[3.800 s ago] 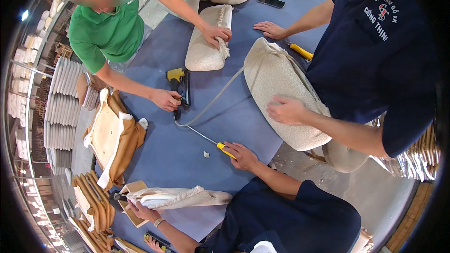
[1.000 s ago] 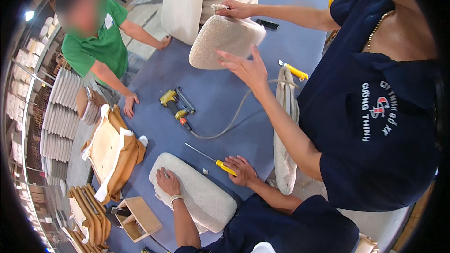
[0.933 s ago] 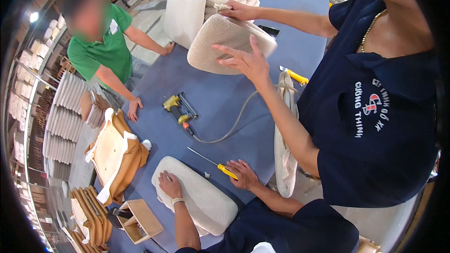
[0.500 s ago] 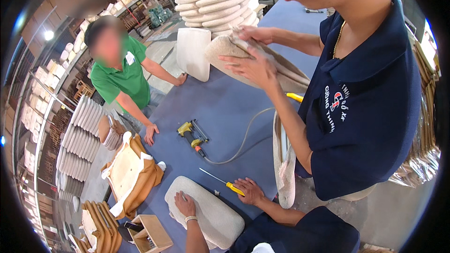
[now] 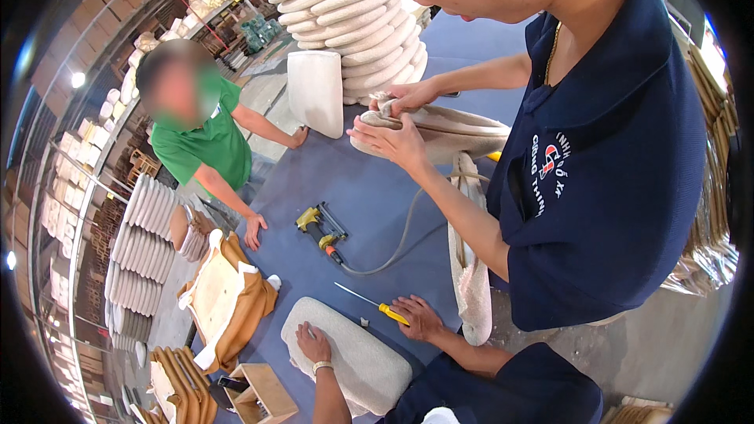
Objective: The person trims excess fabric from a cushion cover using a utility knife, then uses a staple gun to secure the fabric to the cushion. The person handles multiple cushion covers and staples them in sequence.
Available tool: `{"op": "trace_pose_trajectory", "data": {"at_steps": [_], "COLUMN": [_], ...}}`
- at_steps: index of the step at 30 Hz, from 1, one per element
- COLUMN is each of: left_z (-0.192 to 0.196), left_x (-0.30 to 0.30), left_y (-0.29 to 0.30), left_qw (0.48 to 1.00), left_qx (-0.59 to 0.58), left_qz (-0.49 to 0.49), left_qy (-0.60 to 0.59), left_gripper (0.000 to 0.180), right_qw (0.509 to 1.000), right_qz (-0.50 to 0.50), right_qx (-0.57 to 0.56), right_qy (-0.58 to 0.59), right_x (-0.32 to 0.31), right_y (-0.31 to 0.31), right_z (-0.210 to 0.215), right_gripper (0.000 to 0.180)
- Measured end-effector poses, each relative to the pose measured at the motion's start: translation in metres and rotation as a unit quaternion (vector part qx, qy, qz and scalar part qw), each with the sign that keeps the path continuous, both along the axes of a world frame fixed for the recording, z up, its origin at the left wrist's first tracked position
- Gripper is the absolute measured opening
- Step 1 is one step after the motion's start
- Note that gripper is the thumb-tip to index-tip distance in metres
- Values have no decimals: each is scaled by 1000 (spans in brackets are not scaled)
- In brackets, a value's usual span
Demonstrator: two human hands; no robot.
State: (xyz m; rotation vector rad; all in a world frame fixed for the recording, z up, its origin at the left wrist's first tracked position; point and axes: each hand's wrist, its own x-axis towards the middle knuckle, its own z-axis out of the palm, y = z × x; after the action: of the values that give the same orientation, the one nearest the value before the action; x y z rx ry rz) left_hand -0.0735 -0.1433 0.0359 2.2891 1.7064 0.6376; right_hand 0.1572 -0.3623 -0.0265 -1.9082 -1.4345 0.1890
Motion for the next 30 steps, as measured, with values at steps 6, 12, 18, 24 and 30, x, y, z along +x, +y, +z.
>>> {"op": "trace_pose_trajectory", "data": {"at_steps": [6,12,18,24,30], "left_z": [2,6,4,-1,0], "left_x": [-1,3,4,-2,-1], "left_y": [0,-4,-5,-2,-3], "left_qw": [1000,1000,1000,1000,1000], "left_qx": [-2,-4,-1,7,4], "left_qz": [3,6,4,11,14], "left_qy": [11,11,3,6,11], "left_gripper": [42,41,41,40,40], "right_qw": [1000,1000,1000,999,1000], "right_qz": [5,5,0,0,-3], "right_qx": [-2,1,21,31,30], "right_qy": [-2,-2,1,-7,-6], "right_x": [0,1,3,0,0], "right_y": [0,-1,-4,-1,1], "right_z": [2,1,6,0,-1], "right_gripper": [56,56,52,52,52]}}
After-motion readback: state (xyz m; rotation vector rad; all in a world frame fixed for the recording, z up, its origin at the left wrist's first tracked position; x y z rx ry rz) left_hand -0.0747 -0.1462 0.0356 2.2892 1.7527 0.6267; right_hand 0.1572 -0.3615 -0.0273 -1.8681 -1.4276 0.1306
